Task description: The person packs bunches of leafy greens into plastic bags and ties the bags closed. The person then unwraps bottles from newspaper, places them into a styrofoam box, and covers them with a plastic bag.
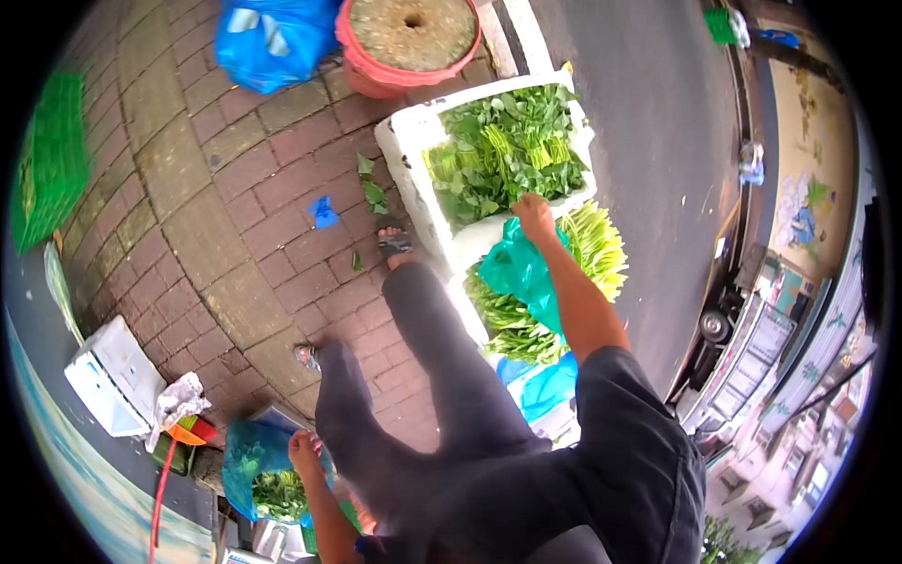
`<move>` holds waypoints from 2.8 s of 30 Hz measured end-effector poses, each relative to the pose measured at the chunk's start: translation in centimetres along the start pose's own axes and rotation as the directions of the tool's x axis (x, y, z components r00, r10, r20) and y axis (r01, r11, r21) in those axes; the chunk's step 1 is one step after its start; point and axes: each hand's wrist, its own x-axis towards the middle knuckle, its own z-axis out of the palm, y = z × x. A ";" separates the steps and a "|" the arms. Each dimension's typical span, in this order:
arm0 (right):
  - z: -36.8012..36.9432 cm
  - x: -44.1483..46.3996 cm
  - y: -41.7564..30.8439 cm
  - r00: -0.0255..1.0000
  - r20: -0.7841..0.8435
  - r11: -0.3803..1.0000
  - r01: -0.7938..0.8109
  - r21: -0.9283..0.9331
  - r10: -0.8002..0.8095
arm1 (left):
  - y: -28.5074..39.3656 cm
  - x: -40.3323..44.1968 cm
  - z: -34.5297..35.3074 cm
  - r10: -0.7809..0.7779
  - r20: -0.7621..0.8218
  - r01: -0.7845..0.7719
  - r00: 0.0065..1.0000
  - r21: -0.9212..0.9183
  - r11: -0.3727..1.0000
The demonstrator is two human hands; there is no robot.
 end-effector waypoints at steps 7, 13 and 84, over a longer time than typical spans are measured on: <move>4.0 13.5 13.5 0.992 0.090 0.962 0.103 -0.253 -0.083 | 8.1 -1.2 10.1 0.041 0.079 -0.050 0.996 0.126 0.991; 8.8 17.8 10.7 0.999 -0.030 0.985 0.022 -0.169 -0.028 | 8.8 0.0 14.7 -0.042 0.083 0.023 0.996 0.224 0.974; -3.3 4.7 -2.9 0.568 0.819 0.725 -0.598 0.341 0.082 | 22.5 -8.5 23.8 0.277 0.662 -0.097 0.697 -0.295 0.950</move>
